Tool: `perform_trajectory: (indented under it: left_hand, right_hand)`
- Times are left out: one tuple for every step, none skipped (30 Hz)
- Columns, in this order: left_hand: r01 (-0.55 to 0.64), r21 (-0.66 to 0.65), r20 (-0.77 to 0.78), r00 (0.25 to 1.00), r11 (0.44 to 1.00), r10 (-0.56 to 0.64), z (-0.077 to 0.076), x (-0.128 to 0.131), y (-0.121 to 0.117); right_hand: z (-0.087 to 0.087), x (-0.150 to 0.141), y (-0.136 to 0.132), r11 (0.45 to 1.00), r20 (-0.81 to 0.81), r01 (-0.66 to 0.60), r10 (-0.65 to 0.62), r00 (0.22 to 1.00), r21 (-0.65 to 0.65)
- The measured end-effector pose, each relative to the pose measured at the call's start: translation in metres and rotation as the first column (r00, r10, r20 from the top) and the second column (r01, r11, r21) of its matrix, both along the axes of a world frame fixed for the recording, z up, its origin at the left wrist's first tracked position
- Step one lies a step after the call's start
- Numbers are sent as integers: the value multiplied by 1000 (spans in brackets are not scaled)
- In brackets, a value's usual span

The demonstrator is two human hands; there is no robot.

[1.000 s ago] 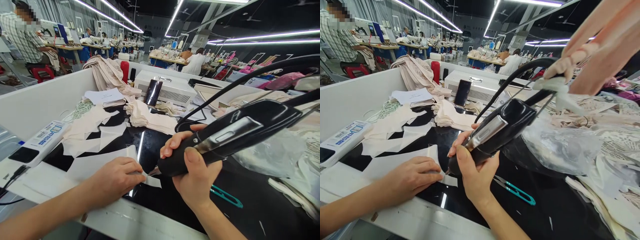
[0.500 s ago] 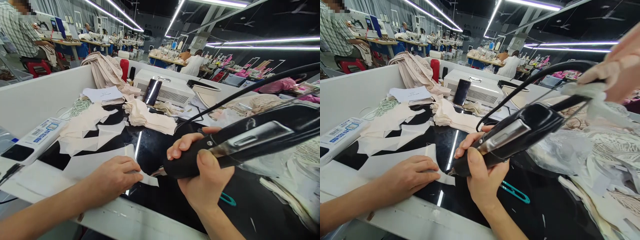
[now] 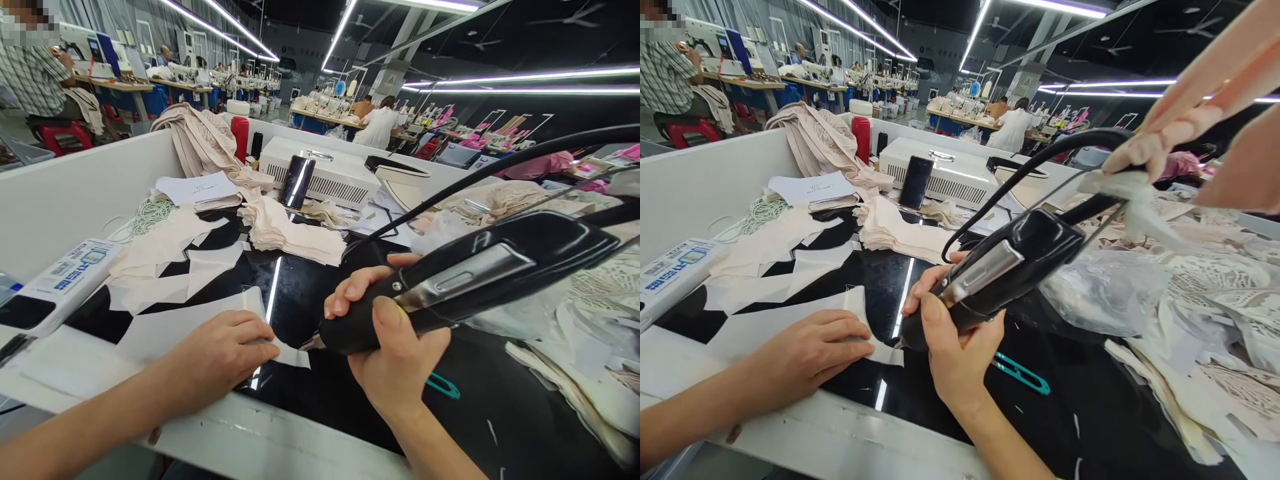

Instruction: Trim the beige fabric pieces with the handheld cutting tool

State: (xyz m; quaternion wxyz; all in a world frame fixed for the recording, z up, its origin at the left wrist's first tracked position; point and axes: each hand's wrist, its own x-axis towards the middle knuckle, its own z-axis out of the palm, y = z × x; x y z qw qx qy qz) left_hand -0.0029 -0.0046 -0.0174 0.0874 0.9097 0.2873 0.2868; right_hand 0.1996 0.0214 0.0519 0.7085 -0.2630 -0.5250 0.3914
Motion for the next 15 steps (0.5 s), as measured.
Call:
perform_trajectory:
  left_hand:
    - [1, 3, -1, 1000, 1000, -1, 0, 0, 0]
    - [3, 4, 0, 1000, 1000, -3, 0, 0, 1]
    - [3, 4, 2, 1000, 1000, -3, 0, 0, 1]
    - [4, 2, 4, 1000, 1000, -4, 1, 0, 1]
    - [6, -1, 6, 1000, 1000, -6, 1, 0, 0]
    - [7, -4, 7, 1000, 1000, -7, 1, 0, 0]
    - [6, -7, 8, 1000, 1000, -6, 1, 0, 0]
    - [6, -9, 6, 1000, 1000, -6, 1, 0, -1]
    - [5, -10, 4, 1000, 1000, -5, 2, 0, -1]
    - [4, -13, 0, 1000, 1000, -4, 2, 0, -1]
    - [4, -17, -4, 1000, 1000, -4, 2, 0, -1]
    - [5, -23, -9, 1000, 1000, -5, 2, -1, -1]
    - [8, -28, -10, 1000, 1000, -8, 2, -1, -1]
    - [11, -31, -11, 1000, 999, -12, 2, -1, -1]
    - [13, -35, -10, 1000, 999, -13, 2, -1, -1]
  right_hand:
    - [1, 0, 0, 1000, -6, 1, -1, 1000, -6]
    - [3, 0, -1, 1000, -14, 2, -2, 1000, -11]
    - [4, 0, -1, 1000, -22, 2, -2, 1000, -15]
    - [5, 0, -2, 1000, -28, -2, 2, 1000, -16]
    - [6, -1, -2, 1000, -30, -8, 7, 1000, -14]
    - [6, -2, -3, 1000, -29, -16, 16, 999, -12]
    - [6, -3, -4, 1000, -27, -29, 28, 999, -11]
    - [6, -5, -5, 999, -26, -41, 41, 999, -13]
    - [5, -6, -6, 999, -27, -52, 51, 998, -14]
    - [4, -7, -6, 998, -31, -59, 58, 998, -16]
    - [3, -9, -7, 998, -36, -66, 65, 997, -14]
    - [2, -10, -8, 997, -41, -73, 73, 997, -11]
    - [1, -10, -9, 997, -46, -81, 81, 996, -10]
    - [0, -11, -9, 996, -50, -92, 92, 995, -8]
    - [-1, -12, -10, 995, -52, -104, 104, 993, -5]
